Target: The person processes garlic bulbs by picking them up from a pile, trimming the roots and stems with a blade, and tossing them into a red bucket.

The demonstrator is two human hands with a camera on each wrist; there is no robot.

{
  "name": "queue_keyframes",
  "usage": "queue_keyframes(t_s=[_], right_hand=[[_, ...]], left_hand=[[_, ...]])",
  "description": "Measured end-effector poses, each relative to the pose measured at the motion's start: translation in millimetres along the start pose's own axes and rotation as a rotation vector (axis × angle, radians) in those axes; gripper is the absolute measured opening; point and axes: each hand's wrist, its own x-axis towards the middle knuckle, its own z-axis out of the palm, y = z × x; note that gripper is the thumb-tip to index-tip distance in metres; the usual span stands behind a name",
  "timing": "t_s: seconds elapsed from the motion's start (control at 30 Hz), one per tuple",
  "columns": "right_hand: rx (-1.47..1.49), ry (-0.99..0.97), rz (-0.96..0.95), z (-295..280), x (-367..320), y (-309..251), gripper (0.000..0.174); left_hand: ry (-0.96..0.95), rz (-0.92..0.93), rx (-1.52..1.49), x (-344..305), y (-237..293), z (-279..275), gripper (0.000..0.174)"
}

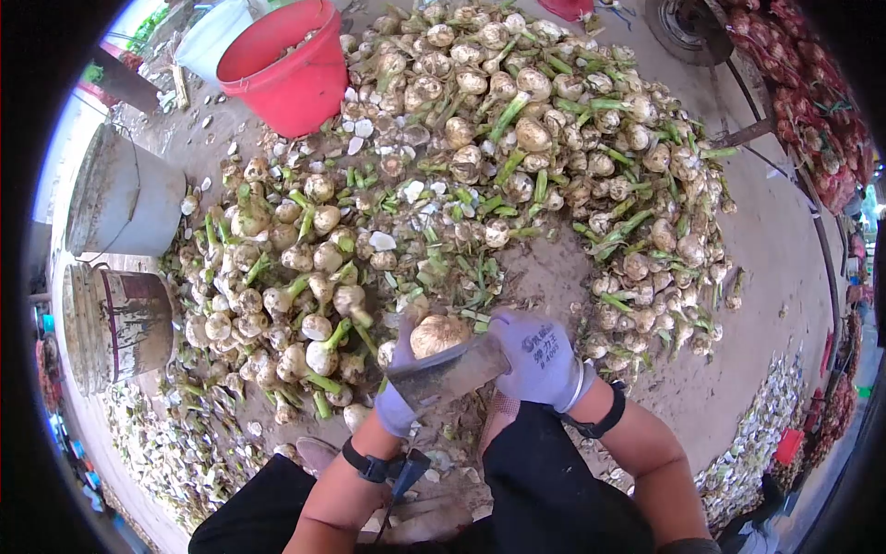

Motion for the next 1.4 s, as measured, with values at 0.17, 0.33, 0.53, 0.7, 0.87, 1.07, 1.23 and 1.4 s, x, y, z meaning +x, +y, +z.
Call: queue_keyframes(t_s=[0.17,0.33,0.53,0.7,0.87,1.07,1.23,1.4], right_hand=[[0.116,0.048,0.061,52.0,-8.7,36.7,0.032],[0.255,0.159,0.116,78.5,-8.6,39.0,0.026],[-0.257,-0.367,0.539,56.5,11.9,78.7,0.031],[0.189,0.185,0.585,50.3,-7.9,74.6,0.05],[0.84,-0.094,0.736,32.8,9.2,-23.9,0.048],[0.224,-0.091,0.612,130.3,24.6,40.9,0.049],[0.015,0.444,0.454,55.4,76.3,88.0,0.051],[-0.063,-0.045,0.654,62.4,90.5,116.8,0.048]], left_hand=[[0.1,0.185,0.675,-15.0,1.7,-7.7,0.062],[0.124,0.342,1.326,-23.0,13.2,-13.4,0.084],[-0.077,0.026,0.684,-66.6,18.5,18.0,0.062],[0.03,0.597,0.966,-29.5,32.1,18.3,0.058],[0.452,0.809,0.657,2.1,3.7,27.0,0.042],[0.131,1.154,0.267,-24.3,38.6,37.1,0.039],[-0.138,0.909,0.098,-49.4,119.0,-4.4,0.038],[0.382,0.534,0.625,5.5,7.8,11.2,0.045]])
